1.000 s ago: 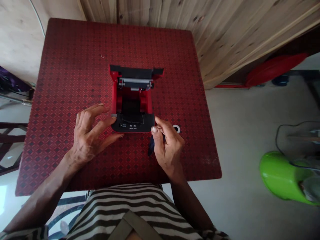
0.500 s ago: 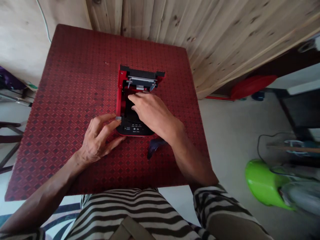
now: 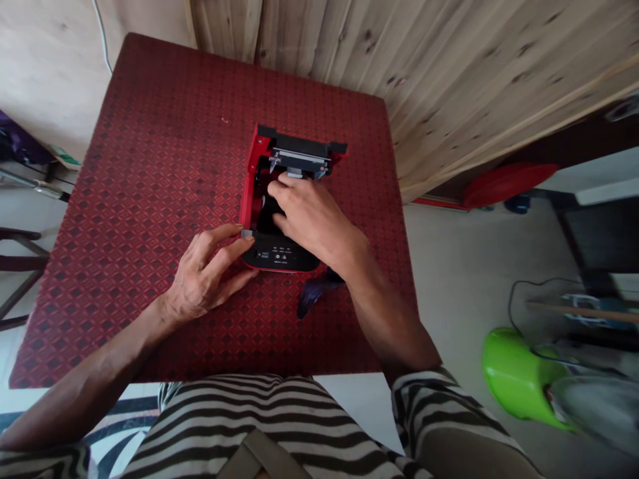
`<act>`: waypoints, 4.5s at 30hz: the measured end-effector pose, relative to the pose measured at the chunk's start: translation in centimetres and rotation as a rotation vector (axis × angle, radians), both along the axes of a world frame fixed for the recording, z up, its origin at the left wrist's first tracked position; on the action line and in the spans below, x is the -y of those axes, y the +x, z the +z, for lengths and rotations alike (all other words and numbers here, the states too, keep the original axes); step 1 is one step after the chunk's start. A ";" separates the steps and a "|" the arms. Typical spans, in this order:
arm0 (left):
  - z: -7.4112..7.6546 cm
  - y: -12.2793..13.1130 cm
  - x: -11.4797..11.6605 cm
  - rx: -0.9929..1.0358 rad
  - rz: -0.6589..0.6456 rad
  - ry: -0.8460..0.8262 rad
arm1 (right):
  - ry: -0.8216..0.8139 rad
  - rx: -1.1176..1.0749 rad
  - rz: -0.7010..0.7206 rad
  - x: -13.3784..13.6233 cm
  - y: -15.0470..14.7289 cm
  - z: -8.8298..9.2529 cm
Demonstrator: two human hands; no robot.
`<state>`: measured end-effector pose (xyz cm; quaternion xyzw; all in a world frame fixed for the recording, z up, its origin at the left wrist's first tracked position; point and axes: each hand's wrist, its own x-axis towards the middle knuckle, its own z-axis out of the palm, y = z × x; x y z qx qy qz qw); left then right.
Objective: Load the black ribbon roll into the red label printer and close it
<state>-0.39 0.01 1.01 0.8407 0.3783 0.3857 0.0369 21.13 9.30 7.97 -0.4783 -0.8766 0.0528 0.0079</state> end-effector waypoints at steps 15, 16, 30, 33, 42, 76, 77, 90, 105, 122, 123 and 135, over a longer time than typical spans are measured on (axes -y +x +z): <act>-0.2 0.1 0.0 0.042 -0.013 -0.013 | -0.098 0.030 -0.023 0.3 -0.4 1.1; -0.2 0.1 0.0 0.041 -0.013 -0.016 | -0.122 0.057 -0.029 0.3 -0.5 1.3; 0.0 0.0 0.0 0.025 -0.010 -0.037 | -0.208 0.107 -0.036 0.4 -0.8 3.3; 0.0 0.1 0.0 0.026 -0.008 -0.034 | -0.162 0.046 -0.066 1.2 -0.7 4.0; 0.2 0.0 -0.1 0.056 -0.012 -0.025 | 0.036 -0.762 -0.246 4.2 8.2 4.6; 0.9 0.1 -0.4 0.014 0.022 0.014 | -0.205 -0.944 -0.639 13.6 13.2 -6.7; 0.8 0.1 -0.3 0.015 0.013 0.019 | -0.202 -0.951 -0.630 13.7 13.2 -5.8; 0.2 0.2 0.1 0.051 0.006 -0.025 | -0.069 -0.221 0.016 2.7 3.5 3.6; -0.4 0.2 0.3 0.037 0.021 -0.057 | -0.151 0.123 -0.151 0.8 0.0 2.4; 1.2 -0.5 -0.5 0.151 -0.016 -0.180 | -0.160 -0.507 0.143 5.8 4.7 3.3; 1.8 -0.7 -1.1 0.196 -0.003 -0.210 | -0.144 -0.522 0.142 6.4 4.8 3.1; 9.0 2.7 -10.9 -0.006 -0.046 -0.183 | 0.465 -0.505 0.079 9.2 3.3 -0.5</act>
